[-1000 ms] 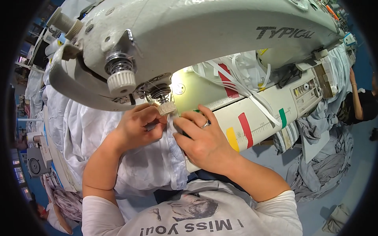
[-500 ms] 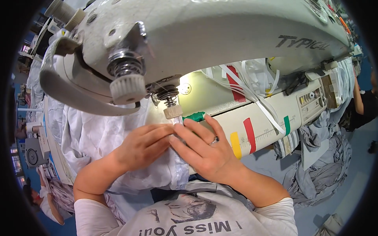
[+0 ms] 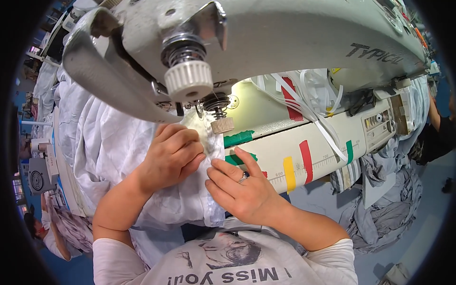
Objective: Sewing white fabric pillow covers using an industrial sewing machine in a factory setting.
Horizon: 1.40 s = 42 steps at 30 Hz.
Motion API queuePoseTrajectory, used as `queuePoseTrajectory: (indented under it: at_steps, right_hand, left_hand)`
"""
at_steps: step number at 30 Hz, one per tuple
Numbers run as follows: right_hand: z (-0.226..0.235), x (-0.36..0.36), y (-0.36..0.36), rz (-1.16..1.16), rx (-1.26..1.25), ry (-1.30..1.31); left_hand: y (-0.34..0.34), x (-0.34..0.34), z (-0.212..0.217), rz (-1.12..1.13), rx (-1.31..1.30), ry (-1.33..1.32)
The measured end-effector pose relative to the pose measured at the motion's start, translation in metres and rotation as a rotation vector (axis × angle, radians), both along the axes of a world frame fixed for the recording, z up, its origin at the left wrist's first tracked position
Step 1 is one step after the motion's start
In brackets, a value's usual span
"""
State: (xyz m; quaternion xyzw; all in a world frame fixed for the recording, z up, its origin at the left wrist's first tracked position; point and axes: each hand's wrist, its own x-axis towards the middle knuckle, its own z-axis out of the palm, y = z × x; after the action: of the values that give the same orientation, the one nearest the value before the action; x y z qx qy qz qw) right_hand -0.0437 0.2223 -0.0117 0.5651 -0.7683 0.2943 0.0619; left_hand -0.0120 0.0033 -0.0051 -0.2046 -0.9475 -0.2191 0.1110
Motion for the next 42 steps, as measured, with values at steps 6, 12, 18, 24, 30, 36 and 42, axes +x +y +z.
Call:
queuePoseTrajectory:
  at_steps: [6,12,18,24,30,36,42]
  right_hand:
    - [-0.004,0.016,0.0,0.086,-0.033,-0.024]
    - [0.001,0.022,0.002,0.131,-0.036,-0.103]
    - [-0.006,0.028,0.013,0.164,-0.044,-0.225]
    - [0.026,0.011,0.039,0.068,-0.03,-0.431]
    - [0.001,0.023,0.044,-0.011,-0.004,-0.443]
    - [-0.003,0.026,0.041,0.036,0.0,-0.439]
    - [0.002,0.012,0.026,0.025,0.008,-0.433]
  left_hand:
    - [-0.004,-0.006,-0.002,-0.094,0.048,0.082]
    - [-0.005,-0.003,-0.005,-0.006,0.079,0.1]
    - [-0.007,-0.004,-0.002,-0.041,0.046,0.116]
    - [0.009,0.006,0.002,-0.026,-0.019,0.008]
    - [0.006,0.012,0.001,-0.028,0.026,-0.133]
    - [-0.007,0.01,0.006,-0.1,-0.043,-0.086]
    - [-0.024,-0.01,0.003,-0.143,-0.031,-0.044]
